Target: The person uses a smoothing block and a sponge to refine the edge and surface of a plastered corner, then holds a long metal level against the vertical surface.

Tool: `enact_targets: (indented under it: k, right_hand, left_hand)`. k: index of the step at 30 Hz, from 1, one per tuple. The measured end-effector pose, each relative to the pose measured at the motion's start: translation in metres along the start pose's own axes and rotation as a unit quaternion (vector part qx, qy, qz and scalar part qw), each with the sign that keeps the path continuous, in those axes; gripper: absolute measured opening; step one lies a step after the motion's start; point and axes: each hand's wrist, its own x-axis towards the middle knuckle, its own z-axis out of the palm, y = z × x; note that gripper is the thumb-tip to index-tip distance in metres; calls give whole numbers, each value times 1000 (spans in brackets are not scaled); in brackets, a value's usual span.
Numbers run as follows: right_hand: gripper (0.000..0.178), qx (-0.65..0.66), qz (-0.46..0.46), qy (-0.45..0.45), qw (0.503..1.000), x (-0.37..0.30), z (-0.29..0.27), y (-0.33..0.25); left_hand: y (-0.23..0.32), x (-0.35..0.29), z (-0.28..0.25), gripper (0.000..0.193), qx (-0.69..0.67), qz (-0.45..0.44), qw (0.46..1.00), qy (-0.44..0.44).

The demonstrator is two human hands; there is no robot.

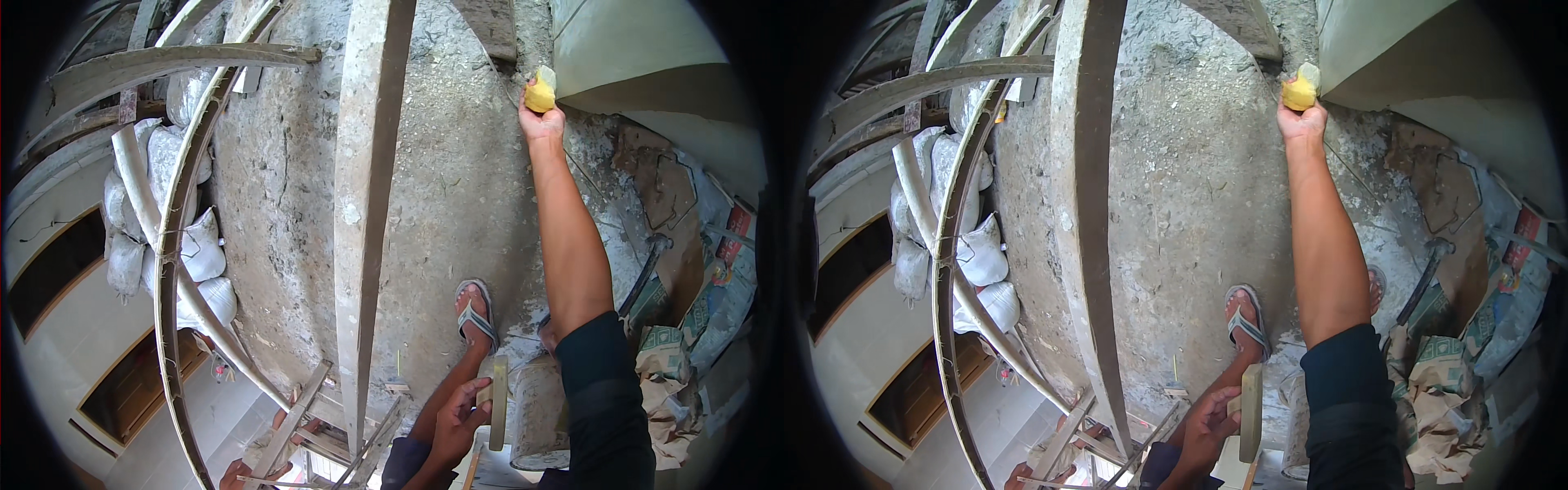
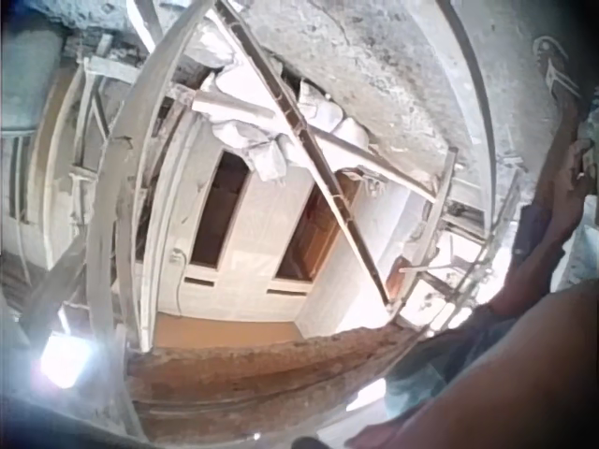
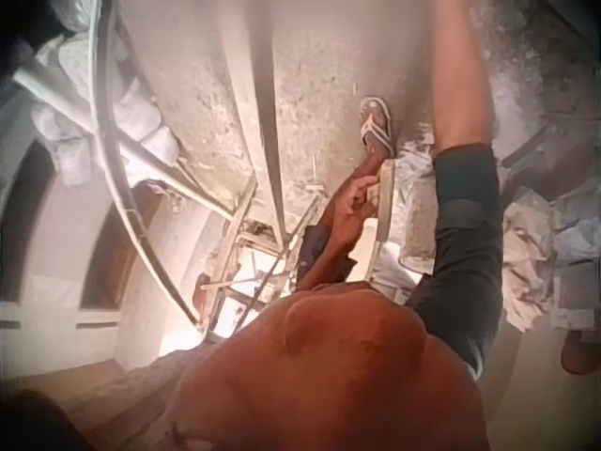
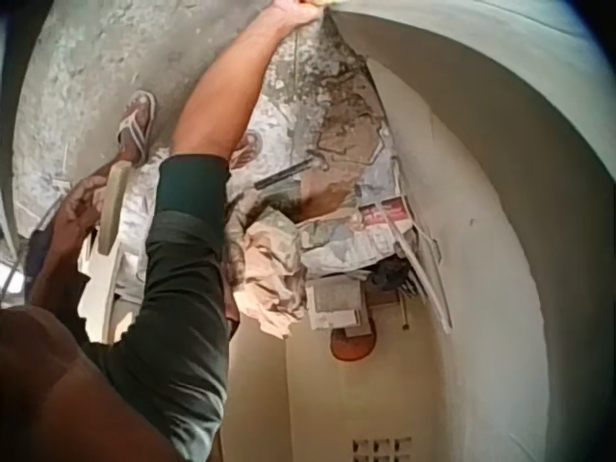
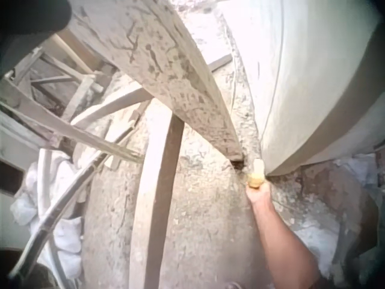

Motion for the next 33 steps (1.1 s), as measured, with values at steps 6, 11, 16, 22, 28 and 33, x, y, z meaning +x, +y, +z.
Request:
enact_targets:
  k: [6, 11, 16, 22, 28, 33]
  right_hand:
    - [43, 257, 175, -170, 935, -86, 55, 11]
    - [43, 241, 245, -317, 884, -210, 157, 7]
    - [47, 45, 228, -460, 857, -275, 173, 21]
    - [41, 49, 226, -75, 970, -157, 42, 12]
    - [39, 102, 109, -58, 987, -82, 25, -19]
    - [50, 98, 249, -289, 919, -203, 119, -22]
  left_hand:
    - [10, -3, 1, 38, -10, 0, 1000, 17]
    - [-3, 4, 0, 38, 10, 7, 1000, -8]
    - [-1, 0, -4, 38, 31, 19, 999, 8]
    - [-8, 2, -1, 38, 31, 26, 999, -4]
    - [-6, 0, 1, 38, 23, 20, 1000, -5]
    - [-16, -2, -1, 38, 30, 27, 999, -12]
